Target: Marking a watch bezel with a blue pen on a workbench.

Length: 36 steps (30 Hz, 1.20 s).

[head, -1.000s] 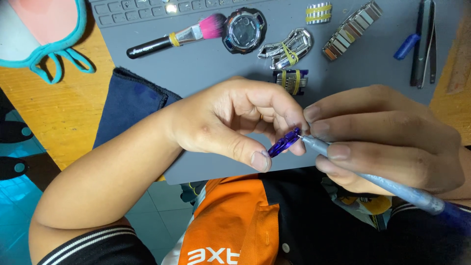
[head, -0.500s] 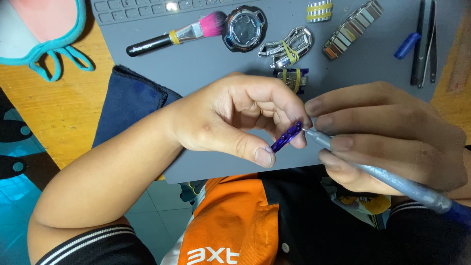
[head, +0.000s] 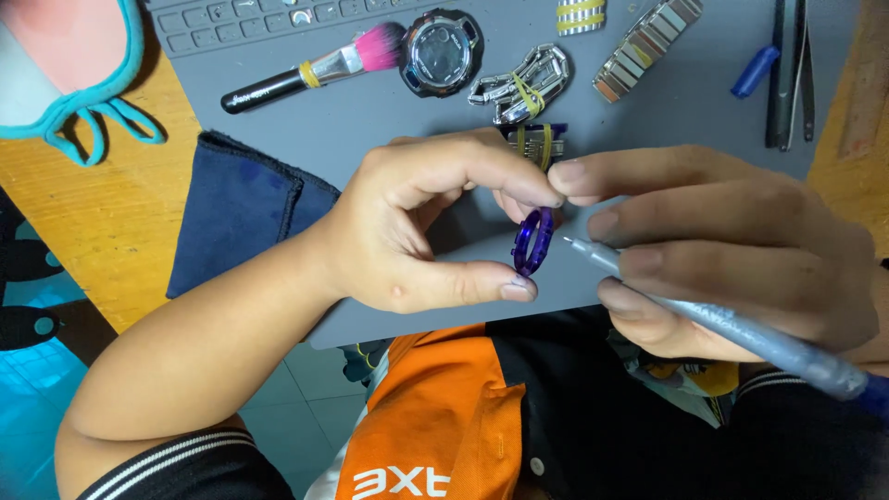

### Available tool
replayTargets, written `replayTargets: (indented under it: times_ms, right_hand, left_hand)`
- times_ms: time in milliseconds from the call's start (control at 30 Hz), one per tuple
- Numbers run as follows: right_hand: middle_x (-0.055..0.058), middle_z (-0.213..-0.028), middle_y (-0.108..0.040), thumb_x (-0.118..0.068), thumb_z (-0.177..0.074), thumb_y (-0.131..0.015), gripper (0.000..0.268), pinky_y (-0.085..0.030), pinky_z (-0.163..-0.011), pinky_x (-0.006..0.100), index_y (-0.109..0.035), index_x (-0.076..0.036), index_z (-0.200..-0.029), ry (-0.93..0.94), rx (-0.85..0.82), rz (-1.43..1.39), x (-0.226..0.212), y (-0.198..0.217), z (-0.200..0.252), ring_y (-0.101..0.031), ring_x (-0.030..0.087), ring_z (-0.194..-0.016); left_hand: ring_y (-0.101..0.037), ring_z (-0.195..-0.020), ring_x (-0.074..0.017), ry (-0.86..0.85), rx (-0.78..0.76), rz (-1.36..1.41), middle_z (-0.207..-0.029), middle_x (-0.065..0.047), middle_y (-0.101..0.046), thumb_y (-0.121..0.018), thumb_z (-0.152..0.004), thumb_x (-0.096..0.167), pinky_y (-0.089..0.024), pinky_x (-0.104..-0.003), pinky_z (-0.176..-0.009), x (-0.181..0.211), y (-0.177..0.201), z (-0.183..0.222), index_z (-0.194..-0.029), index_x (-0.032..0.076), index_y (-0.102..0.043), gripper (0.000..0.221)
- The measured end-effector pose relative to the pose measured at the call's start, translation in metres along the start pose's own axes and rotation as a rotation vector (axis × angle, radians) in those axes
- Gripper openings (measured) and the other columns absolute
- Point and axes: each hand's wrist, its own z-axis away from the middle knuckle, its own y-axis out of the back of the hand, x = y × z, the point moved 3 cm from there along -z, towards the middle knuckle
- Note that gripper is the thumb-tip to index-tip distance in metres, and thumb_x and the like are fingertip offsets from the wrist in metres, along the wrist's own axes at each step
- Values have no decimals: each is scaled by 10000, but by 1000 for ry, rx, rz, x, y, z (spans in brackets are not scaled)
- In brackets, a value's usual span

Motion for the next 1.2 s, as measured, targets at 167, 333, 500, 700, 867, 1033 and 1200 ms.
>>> replayTargets:
  times_ms: [167, 333, 500, 700, 867, 1033, 1200]
  right_hand:
    - [168, -957, -446, -3, -735, -621, 318, -527, -877, 448, -380, -1, -943, -64, -101, 3, -3, 3, 2, -540, 418, -1006]
    - [151, -967, -440, -43, -738, -618, 332, -503, -889, 432, -363, -22, -949, -66, -160, 6, -2, 2, 2, -513, 417, -1043]
    - [147, -934, -450, -34, -730, -613, 266, -506, -867, 425, -405, -17, -896, -80, -151, 47, -6, 4, -3, -520, 414, -1014]
    - [161, -915, -454, -17, -737, -604, 251, -509, -839, 421, -401, -13, -884, -59, -130, 69, -6, 3, -3, -532, 425, -990]
    - [155, -910, -441, -19, -739, -605, 252, -509, -844, 426, -407, -3, -894, -68, -135, 90, -7, 2, -2, -527, 428, -993]
    - [157, -942, -421, -15, -747, -608, 271, -516, -862, 422, -398, -7, -917, -78, -135, 87, -7, 5, -1, -528, 420, -1012]
    - [151, -955, -427, -52, -729, -619, 293, -491, -889, 457, -399, -16, -918, -65, -198, 70, -6, 5, 0, -484, 431, -1038]
  left_hand:
    - [-547, -745, -189, -88, 12, -144, -848, -91, -548, -638, -720, 155, -470, -271, -728, 5, 0, -3, -961, 8, -480, 323]
    - [-549, -740, -224, -170, 26, -185, -839, -105, -556, -624, -734, 148, -447, -312, -720, 6, -1, -3, -947, -13, -484, 301]
    - [-559, -754, -235, -172, 29, -193, -856, -117, -560, -630, -730, 145, -451, -314, -727, 6, -1, -3, -946, -17, -488, 305]
    - [-565, -762, -245, -169, 29, -220, -865, -118, -567, -634, -729, 149, -448, -316, -725, 6, -1, -4, -943, -14, -491, 304]
    - [-572, -769, -245, -180, 47, -229, -877, -121, -565, -628, -735, 152, -450, -318, -729, 5, -2, -3, -943, -12, -493, 298]
    - [-573, -787, -259, -165, 24, -221, -893, -132, -562, -612, -744, 156, -451, -326, -742, 5, -2, -3, -949, -14, -490, 293]
    - [-576, -791, -258, -173, 27, -216, -897, -128, -563, -622, -740, 147, -459, -325, -748, 5, -2, -3, -948, -16, -490, 295]
